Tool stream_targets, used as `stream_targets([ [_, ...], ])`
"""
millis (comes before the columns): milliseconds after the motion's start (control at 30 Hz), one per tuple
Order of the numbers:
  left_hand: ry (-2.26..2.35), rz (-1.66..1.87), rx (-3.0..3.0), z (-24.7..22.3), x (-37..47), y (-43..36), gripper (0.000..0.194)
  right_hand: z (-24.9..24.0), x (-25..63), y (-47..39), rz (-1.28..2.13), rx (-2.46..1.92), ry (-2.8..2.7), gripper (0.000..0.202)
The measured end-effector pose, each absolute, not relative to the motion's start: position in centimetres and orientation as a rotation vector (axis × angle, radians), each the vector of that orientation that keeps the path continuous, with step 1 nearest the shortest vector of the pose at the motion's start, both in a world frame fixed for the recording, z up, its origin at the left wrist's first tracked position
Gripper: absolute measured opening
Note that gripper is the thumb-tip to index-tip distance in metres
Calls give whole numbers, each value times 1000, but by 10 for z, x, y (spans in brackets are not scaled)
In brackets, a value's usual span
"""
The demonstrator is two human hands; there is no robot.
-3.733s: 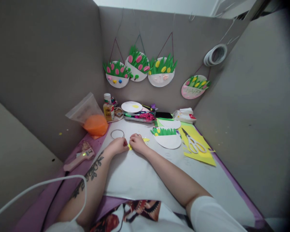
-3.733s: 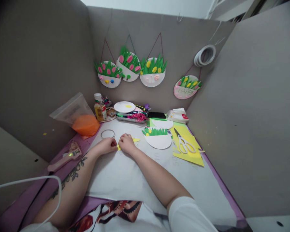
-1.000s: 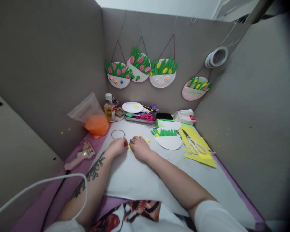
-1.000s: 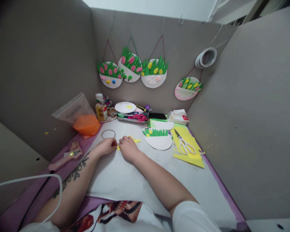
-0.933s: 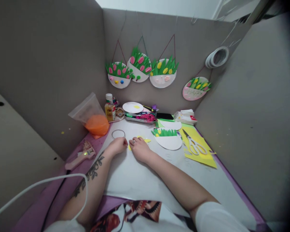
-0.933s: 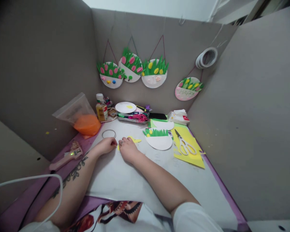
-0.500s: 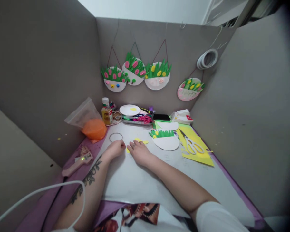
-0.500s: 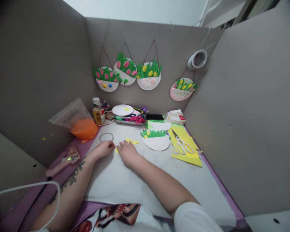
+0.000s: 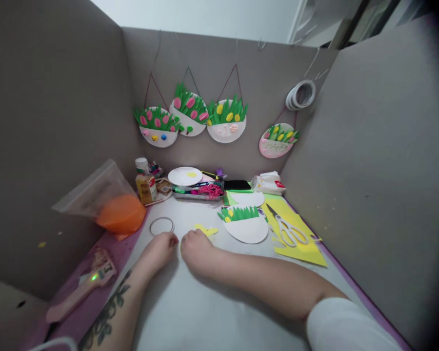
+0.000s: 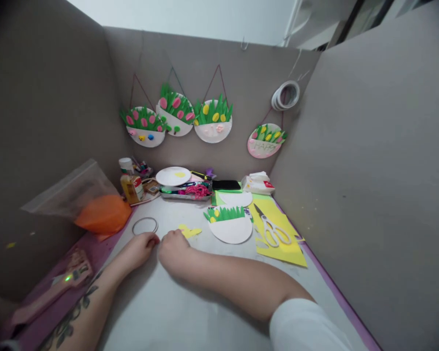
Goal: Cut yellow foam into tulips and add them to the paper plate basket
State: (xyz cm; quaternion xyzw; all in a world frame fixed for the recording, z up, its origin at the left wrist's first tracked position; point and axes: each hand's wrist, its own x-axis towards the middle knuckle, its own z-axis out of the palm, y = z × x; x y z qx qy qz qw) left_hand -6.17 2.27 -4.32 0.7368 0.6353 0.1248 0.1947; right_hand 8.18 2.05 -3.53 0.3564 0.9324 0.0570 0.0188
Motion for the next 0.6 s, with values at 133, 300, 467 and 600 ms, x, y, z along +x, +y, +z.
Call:
stream_targets([
  [133,1804,344,2092,-32,-53,13,25,3,159,81,203,1502,2793,18],
  [300,1798,291,2051,-20,-36,3,24,17,270,187,330,1969,2356,25],
  [467,1571,304,1981,-21,-33,4,25,3,312,258,225,1951,2289,35],
  [600,1532,332,1961,-23,-38,10,23,-8,309,298,52,1838,2362,52],
])
